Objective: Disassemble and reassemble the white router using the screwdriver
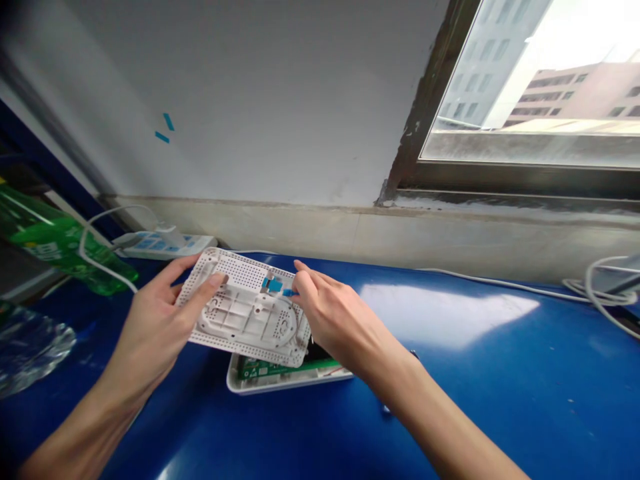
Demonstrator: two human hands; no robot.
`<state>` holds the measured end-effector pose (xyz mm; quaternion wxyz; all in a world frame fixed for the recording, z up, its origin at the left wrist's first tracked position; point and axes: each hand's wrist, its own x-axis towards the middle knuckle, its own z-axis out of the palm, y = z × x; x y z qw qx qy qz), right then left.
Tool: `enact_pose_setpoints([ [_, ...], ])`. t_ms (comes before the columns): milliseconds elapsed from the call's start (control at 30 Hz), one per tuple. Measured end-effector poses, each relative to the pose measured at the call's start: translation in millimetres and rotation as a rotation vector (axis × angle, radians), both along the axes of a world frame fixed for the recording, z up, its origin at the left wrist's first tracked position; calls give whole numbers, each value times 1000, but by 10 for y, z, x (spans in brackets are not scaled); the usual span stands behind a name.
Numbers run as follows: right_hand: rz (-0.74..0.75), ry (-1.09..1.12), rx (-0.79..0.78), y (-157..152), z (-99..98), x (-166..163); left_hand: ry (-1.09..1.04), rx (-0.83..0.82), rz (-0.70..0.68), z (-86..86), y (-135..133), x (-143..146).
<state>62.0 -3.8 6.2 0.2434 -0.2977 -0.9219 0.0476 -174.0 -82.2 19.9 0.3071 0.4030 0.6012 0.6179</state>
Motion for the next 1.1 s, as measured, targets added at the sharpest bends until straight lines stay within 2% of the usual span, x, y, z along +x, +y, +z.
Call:
enact_pose_setpoints([
  [133,39,31,-53,19,142,57,-29,-21,-46,-24,6,19],
  [300,73,148,-21,-8,277,203,-62,-21,-31,-36,16,-39],
  [467,47,228,-38,-67,182,408,-118,1,13,-12,39,-102],
  [633,131,3,-24,-144,50,593,-235,38,66,10,76,-70],
  [733,157,-47,-130,-223,31,663,-331,28,85,8,78,-2],
  [833,143,56,-216,-307,16,716,-403,-14,30,-8,57,92],
  [933,-30,273,-283,-371,-10,732,-459,-23,-66,-27,22,215],
  [1000,-147,479,-424,-393,-26,705,-493,-23,-134,-33,-10,313],
  [1100,-163,750,-736,-382,-35,648,-516,-61,-234,-25,-71,462],
])
